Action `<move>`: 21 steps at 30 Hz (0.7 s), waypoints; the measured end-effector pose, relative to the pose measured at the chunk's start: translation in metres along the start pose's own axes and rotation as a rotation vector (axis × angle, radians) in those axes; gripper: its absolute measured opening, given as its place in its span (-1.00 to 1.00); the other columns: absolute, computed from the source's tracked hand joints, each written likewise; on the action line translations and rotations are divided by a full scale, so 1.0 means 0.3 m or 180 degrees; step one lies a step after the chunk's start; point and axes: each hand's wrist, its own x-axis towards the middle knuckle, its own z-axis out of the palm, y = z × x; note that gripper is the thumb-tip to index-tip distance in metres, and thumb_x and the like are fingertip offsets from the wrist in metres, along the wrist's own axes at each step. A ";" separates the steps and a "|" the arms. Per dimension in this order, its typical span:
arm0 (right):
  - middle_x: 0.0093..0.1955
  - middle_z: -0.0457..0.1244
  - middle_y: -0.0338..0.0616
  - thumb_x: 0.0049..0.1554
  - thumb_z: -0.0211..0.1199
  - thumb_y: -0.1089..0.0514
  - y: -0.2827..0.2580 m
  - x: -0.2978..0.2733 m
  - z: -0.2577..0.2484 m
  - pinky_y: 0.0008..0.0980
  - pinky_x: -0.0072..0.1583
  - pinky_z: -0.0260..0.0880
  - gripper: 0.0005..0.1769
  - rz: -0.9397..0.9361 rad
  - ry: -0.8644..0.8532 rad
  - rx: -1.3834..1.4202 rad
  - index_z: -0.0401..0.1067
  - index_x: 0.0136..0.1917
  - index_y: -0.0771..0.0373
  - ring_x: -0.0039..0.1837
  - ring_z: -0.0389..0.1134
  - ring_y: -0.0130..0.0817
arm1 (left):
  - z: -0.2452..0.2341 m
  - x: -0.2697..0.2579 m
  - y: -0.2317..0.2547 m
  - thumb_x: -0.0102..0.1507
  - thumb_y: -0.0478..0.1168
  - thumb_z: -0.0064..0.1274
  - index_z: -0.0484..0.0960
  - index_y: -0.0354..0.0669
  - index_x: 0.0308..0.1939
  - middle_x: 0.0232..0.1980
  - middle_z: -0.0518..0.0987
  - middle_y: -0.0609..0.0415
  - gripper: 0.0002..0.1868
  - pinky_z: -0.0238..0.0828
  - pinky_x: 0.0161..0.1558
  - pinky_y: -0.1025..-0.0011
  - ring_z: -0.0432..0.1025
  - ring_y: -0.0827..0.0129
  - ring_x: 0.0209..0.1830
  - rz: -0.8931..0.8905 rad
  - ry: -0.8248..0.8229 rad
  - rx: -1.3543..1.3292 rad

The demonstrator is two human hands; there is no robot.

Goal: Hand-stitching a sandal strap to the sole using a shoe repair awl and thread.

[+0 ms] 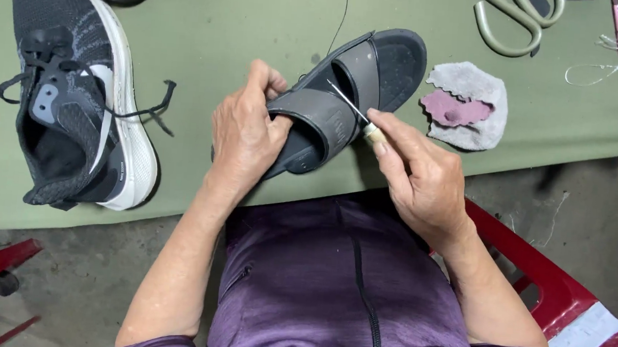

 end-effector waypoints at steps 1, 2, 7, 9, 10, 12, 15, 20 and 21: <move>0.25 0.40 0.14 0.35 0.19 0.34 0.004 -0.001 0.005 -0.34 0.21 0.54 -0.69 -0.0039 -0.0050 -0.0033 0.43 0.34 0.44 0.20 0.50 -0.16 | 0.016 -0.010 -0.010 0.01 -0.31 -0.06 0.35 0.00 -0.12 -0.34 0.57 0.21 -0.65 0.20 -0.47 0.11 0.35 0.01 -0.52 0.0163 0.0209 0.0090; 0.25 0.40 0.14 0.35 0.19 0.34 0.007 0.002 -0.003 -0.34 0.21 0.54 -0.69 -0.0024 -0.0075 -0.0011 0.43 0.34 0.44 0.20 0.50 -0.16 | 0.022 -0.023 -0.009 0.01 -0.31 -0.06 0.35 0.00 -0.12 -0.34 0.57 0.21 -0.65 0.20 -0.47 0.11 0.35 0.01 -0.52 0.0133 0.0191 0.0099; 0.06 0.45 -0.02 0.33 0.20 0.31 0.011 0.028 -0.064 -0.37 -0.03 0.46 -0.69 -0.0376 -0.0560 -0.0215 0.46 0.32 0.39 -0.06 0.47 -0.30 | 0.024 -0.068 0.013 -0.02 -0.32 -0.17 0.46 -0.24 -0.24 -0.34 0.39 0.01 -0.72 0.08 -0.36 0.19 0.22 0.08 -0.41 0.1627 0.0842 0.0456; -0.04 0.42 -0.12 0.33 0.21 0.28 0.005 0.018 -0.083 -0.39 -0.14 0.37 -0.69 -0.0270 -0.0641 -0.0248 0.48 0.33 0.33 -0.16 0.39 -0.35 | 0.036 -0.071 0.021 -0.01 -0.37 -0.19 0.49 -0.25 -0.25 -0.30 0.47 0.01 -0.73 0.10 -0.36 0.24 0.25 0.13 -0.42 0.1749 0.1043 0.0507; -0.14 0.39 -0.22 0.32 0.23 0.25 0.000 0.010 -0.093 -0.41 -0.25 0.28 -0.69 -0.0181 -0.0719 -0.0278 0.49 0.33 0.27 -0.26 0.30 -0.41 | 0.044 -0.078 0.024 -0.01 -0.42 -0.20 0.51 -0.26 -0.27 -0.26 0.55 0.01 -0.73 0.11 -0.36 0.29 0.28 0.17 -0.43 0.1871 0.1259 0.0568; -0.24 0.28 -0.25 0.33 0.23 0.25 -0.001 -0.016 -0.091 -0.43 -0.27 0.23 -0.67 0.0015 -0.0756 -0.0323 0.49 0.35 0.22 -0.30 0.22 -0.44 | 0.055 -0.086 0.025 -0.03 -0.44 -0.21 0.50 -0.24 -0.30 -0.26 0.57 0.04 -0.73 0.13 -0.36 0.30 0.28 0.19 -0.43 0.1758 0.1276 0.0601; -0.34 0.12 -0.30 0.35 0.22 0.25 0.009 -0.046 -0.074 -0.47 -0.30 0.17 -0.64 0.0176 -0.0751 -0.0365 0.44 0.40 0.15 -0.33 0.12 -0.47 | 0.058 -0.085 0.036 0.10 -0.49 -0.18 0.46 -0.19 -0.35 -0.28 0.56 0.08 -0.84 0.12 -0.37 0.32 0.27 0.22 -0.45 0.1646 0.1358 0.0682; -0.32 0.10 -0.30 0.33 0.24 0.29 0.022 -0.071 -0.074 -0.53 -0.32 0.19 -0.62 0.0151 -0.0741 -0.0161 0.41 0.41 0.22 -0.32 0.09 -0.49 | 0.060 -0.099 0.042 0.29 -0.47 -0.09 0.45 -0.16 -0.35 -0.32 0.57 0.06 -0.84 0.09 -0.41 0.31 0.26 0.23 -0.49 0.1666 0.1415 0.0678; -0.31 0.10 -0.32 0.33 0.27 0.26 0.028 -0.086 -0.078 -0.49 -0.34 0.17 -0.60 0.0137 -0.0798 -0.0326 0.41 0.43 0.14 -0.34 0.07 -0.47 | 0.060 -0.104 0.043 0.29 -0.45 -0.14 0.45 -0.17 -0.32 -0.33 0.56 0.04 -0.86 0.06 -0.41 0.30 0.25 0.23 -0.49 0.1737 0.1431 0.0665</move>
